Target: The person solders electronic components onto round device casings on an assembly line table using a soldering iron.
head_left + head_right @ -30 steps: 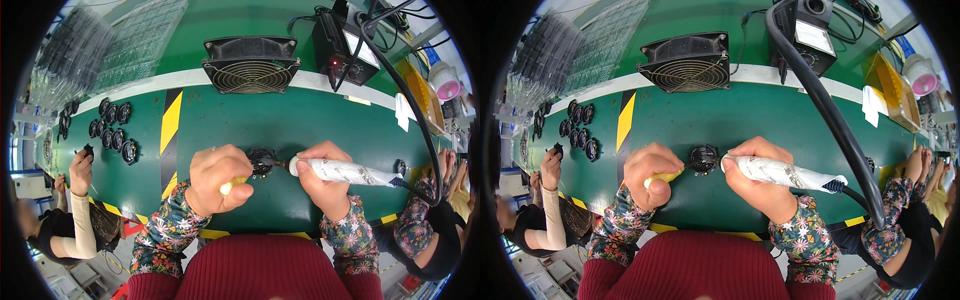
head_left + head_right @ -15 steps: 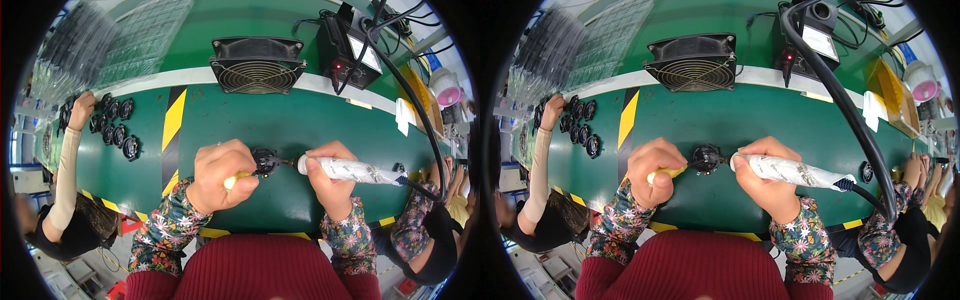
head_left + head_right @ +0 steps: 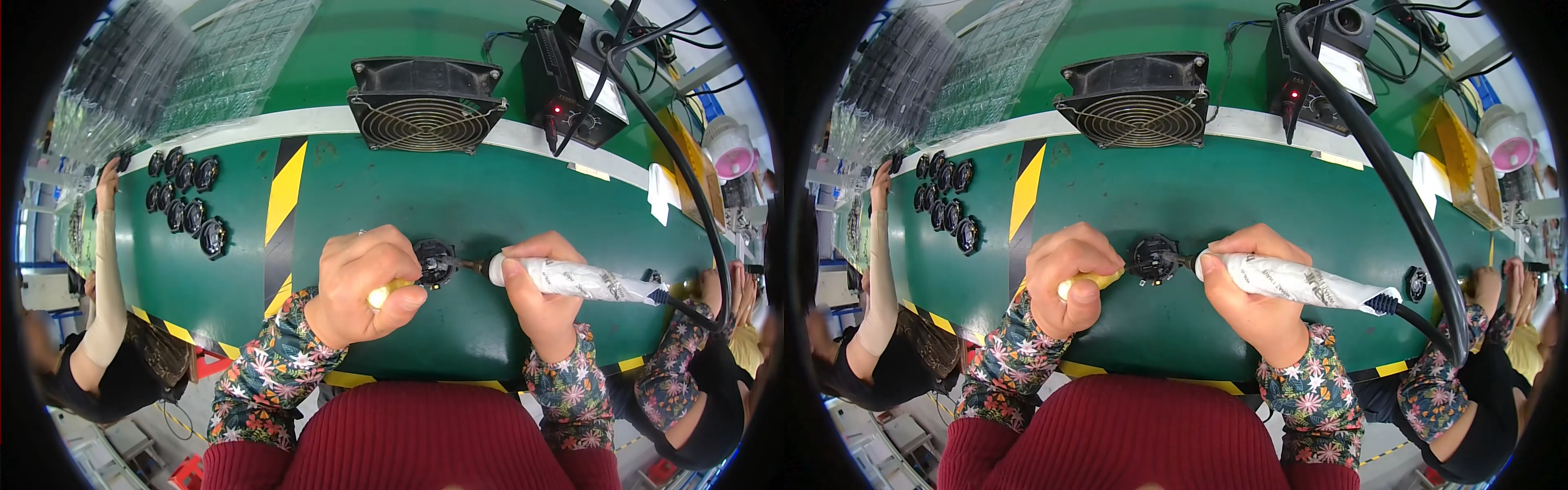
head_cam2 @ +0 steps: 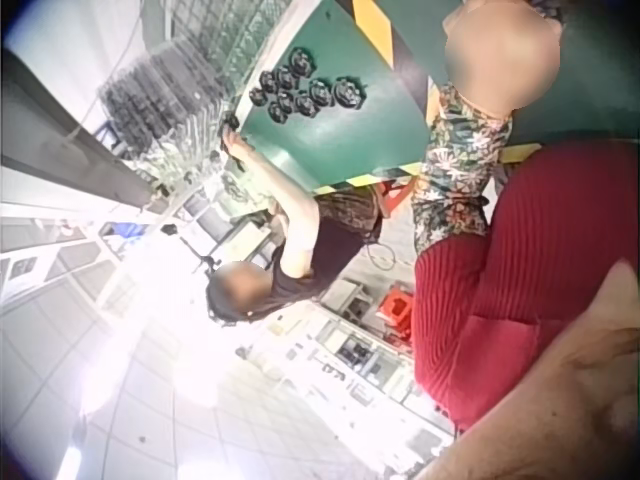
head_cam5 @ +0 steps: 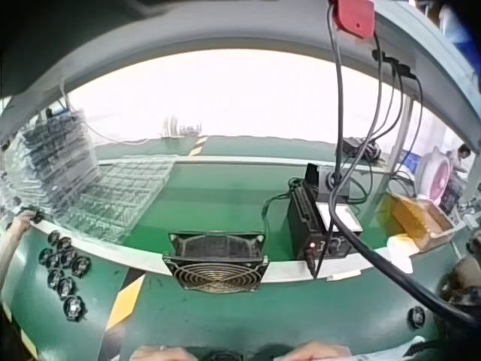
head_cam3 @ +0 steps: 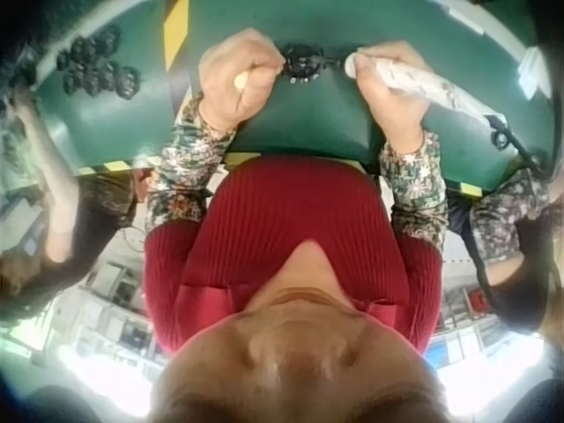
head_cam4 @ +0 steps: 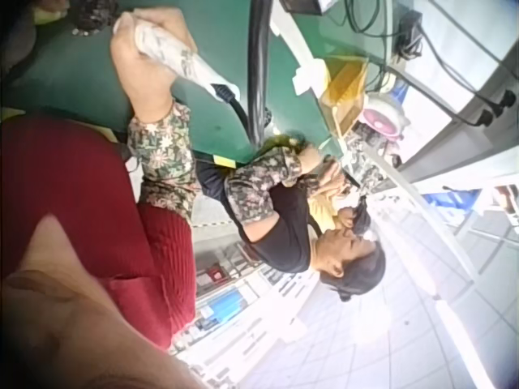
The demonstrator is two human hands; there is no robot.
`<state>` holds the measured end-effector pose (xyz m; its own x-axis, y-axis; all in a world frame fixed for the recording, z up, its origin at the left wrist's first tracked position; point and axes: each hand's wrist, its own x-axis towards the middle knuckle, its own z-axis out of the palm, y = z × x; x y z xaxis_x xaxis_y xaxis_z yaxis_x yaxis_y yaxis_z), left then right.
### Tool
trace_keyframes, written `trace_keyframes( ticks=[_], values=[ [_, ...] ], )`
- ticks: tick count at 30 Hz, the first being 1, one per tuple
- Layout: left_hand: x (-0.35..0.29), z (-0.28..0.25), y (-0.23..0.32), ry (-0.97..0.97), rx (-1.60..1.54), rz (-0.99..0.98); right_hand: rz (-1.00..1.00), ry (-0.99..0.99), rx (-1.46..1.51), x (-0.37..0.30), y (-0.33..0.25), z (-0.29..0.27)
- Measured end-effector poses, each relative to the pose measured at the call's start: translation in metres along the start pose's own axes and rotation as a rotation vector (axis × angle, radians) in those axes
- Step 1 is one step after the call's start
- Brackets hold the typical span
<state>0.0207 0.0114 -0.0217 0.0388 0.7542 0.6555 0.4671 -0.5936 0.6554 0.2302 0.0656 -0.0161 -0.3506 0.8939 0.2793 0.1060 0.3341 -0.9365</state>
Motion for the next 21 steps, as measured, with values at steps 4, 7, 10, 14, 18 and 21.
trace_keyframes(
  ticks=[4,7,10,14,18,21],
  values=[
    [-0.0002,0.0006,0.0003,0.003,0.003,-0.002,-0.012,0.001,-0.003,0.0010,-0.0005,0.0004],
    [-0.0003,0.0010,0.0006,0.000,0.006,-0.001,-0.017,-0.004,0.000,0.0017,-0.0012,0.0007],
    [-0.0004,0.0007,0.0007,0.000,0.003,-0.002,-0.001,-0.008,-0.006,0.0008,-0.0025,0.0005],
    [-0.0007,-0.0001,0.0006,0.001,0.005,-0.004,0.015,0.003,0.020,-0.0002,-0.0028,0.0005],
    [-0.0009,0.0000,-0.0003,0.005,-0.003,-0.004,0.030,0.012,0.053,-0.0015,-0.0049,-0.0007],
    [-0.0010,0.0000,-0.0004,0.003,-0.001,-0.005,0.047,0.001,0.049,-0.0016,-0.0070,-0.0016]
  ],
)
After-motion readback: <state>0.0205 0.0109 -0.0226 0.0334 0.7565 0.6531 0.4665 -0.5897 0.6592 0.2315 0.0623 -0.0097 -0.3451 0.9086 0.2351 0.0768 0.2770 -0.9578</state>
